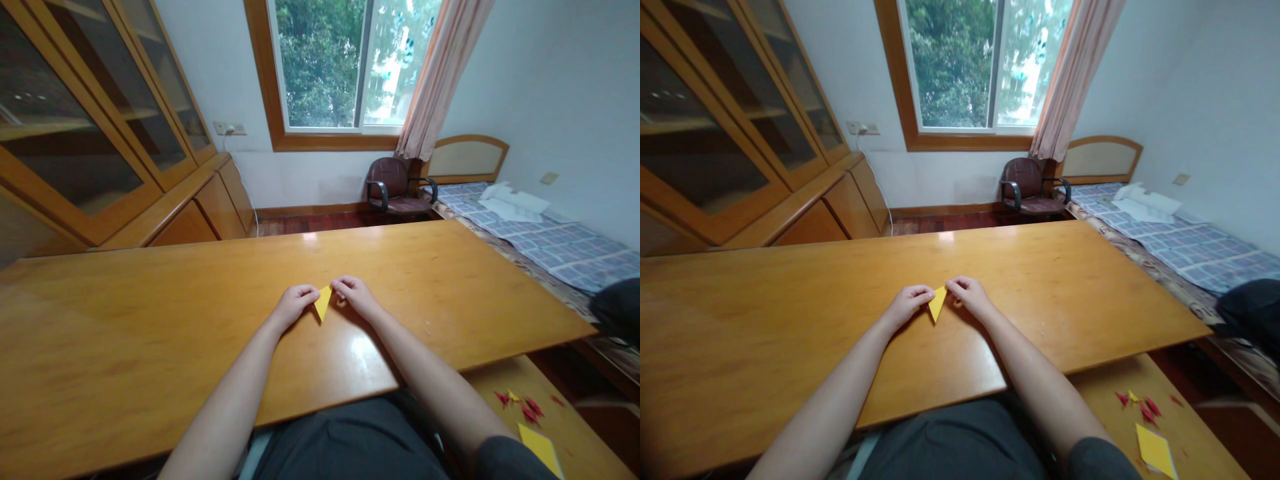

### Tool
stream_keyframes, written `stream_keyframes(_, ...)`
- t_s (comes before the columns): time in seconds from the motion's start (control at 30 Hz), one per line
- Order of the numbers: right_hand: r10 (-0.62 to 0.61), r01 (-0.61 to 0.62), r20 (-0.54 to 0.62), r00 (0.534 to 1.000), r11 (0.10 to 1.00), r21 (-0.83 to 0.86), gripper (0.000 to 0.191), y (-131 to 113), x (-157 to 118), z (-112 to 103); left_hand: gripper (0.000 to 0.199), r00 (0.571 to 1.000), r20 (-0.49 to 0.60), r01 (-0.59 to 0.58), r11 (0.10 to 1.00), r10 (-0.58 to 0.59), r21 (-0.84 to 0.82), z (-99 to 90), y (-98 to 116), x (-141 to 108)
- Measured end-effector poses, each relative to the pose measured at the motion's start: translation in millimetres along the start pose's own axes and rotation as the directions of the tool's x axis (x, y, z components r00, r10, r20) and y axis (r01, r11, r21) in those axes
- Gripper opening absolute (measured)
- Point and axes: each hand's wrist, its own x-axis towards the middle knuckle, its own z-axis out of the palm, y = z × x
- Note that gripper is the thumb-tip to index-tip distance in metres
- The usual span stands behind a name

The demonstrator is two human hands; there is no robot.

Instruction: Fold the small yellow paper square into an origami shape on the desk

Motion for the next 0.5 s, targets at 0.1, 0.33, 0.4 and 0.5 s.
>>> stream_keyframes(0.1,0.031,-0.03,0.061,0.998,0.999,-0.016,0.031,3.2,-0.4,0.7,0.027,1.0,0.011,-0.013,1.0,0.012,0.023,-0.2,-0.1,0.1)
stream_keyframes(0.33,0.037,-0.037,-0.03,0.999,0.999,0.006,0.035,-0.1,-0.6,-1.0,0.028,0.999,0.03,-0.023,0.998,0.021,0.062,-1.1,1.4,-0.8)
stream_keyframes(0.4,0.018,-0.017,-0.054,0.998,1.0,0.021,0.036,-1.9,-0.4,-1.9,0.028,0.999,0.022,-0.025,0.998,0.024,0.059,-1.1,0.4,-0.3)
stream_keyframes(0.5,-0.002,0.004,-0.051,0.999,1.0,0.026,0.036,-1.8,0.0,-1.8,0.029,1.0,0.011,-0.027,0.998,0.027,0.054,-0.6,-1.0,0.6)
